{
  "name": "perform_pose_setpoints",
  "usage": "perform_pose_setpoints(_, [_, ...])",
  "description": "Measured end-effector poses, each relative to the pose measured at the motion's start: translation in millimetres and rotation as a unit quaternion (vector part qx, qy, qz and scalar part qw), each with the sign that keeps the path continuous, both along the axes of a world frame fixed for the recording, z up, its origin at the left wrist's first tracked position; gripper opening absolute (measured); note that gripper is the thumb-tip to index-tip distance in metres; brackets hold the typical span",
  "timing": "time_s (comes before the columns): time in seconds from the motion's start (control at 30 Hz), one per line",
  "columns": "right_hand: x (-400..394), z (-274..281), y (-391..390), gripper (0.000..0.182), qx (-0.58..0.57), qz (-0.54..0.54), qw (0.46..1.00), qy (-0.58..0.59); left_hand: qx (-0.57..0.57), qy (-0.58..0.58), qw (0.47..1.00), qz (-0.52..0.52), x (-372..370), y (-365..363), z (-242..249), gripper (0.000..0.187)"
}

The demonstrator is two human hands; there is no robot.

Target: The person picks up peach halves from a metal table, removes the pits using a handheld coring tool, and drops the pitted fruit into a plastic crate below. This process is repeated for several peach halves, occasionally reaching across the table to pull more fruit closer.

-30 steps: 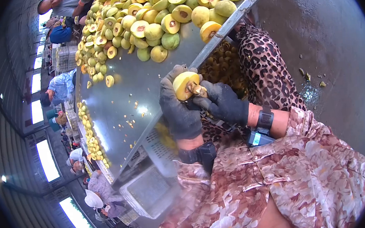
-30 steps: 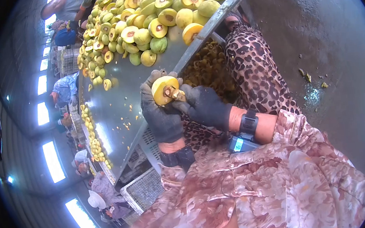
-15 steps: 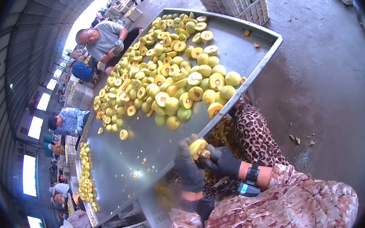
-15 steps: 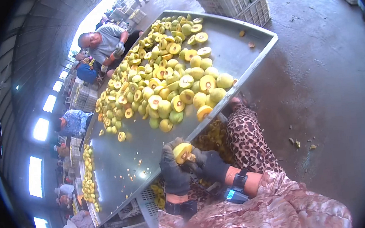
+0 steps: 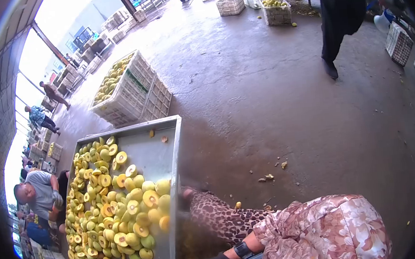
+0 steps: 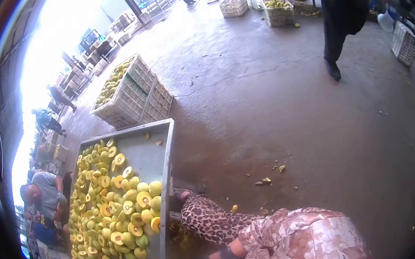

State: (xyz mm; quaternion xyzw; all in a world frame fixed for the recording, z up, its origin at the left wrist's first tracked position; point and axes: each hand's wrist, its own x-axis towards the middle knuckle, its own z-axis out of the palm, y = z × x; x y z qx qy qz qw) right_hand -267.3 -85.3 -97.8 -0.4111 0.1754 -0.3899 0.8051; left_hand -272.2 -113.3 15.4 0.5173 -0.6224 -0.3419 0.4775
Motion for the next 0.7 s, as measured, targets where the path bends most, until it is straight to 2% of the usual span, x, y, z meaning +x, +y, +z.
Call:
perform_pose_setpoints(0.23, [12.8,1.5,-0.5,0.032,-0.116,-0.043,0.992,0.023,0.01,0.016,1.0,0.002,12.5,-4.9,-6.8,0.033])
perform_pose_setpoints(0.33, [11.8,7.9,-4.3,0.032,-0.139,-0.059,0.988,-0.031,0.013,0.018,1.0,0.008,15.3,-3.7,-7.0,0.033])
perform_pose_setpoints(0.43, [24.1,-4.0,-10.2,0.035,-0.104,-0.021,0.985,-0.133,0.019,0.018,0.999,0.022,15.0,0.9,-6.7,0.034])
perform_pose_setpoints(0.53, [6.4,-1.9,-8.0,0.036,-0.086,0.004,0.992,-0.091,0.005,0.005,0.999,0.042,29.9,8.1,1.0,0.034])
perform_pose_setpoints(0.57, [-1.1,7.1,-2.8,0.015,-0.114,0.005,0.991,0.073,-0.017,-0.012,0.999,0.05,42.1,13.2,4.3,0.035])
perform_pose_setpoints(0.63, [-8.5,0.5,-6.7,0.016,-0.134,0.026,0.991,-0.003,-0.131,-0.136,0.98,0.055,73.3,26.1,20.6,0.035])
perform_pose_setpoints(0.67, [-10.4,-3.2,-6.5,0.017,-0.138,0.037,0.989,-0.042,-0.24,-0.272,0.932,0.01,88.2,16.3,14.2,0.033])
perform_pose_setpoints(0.7, [-14.5,1.2,-5.2,0.018,-0.134,0.051,0.987,-0.075,-0.361,-0.381,0.851,-0.015,88.8,4.5,23.7,0.031])
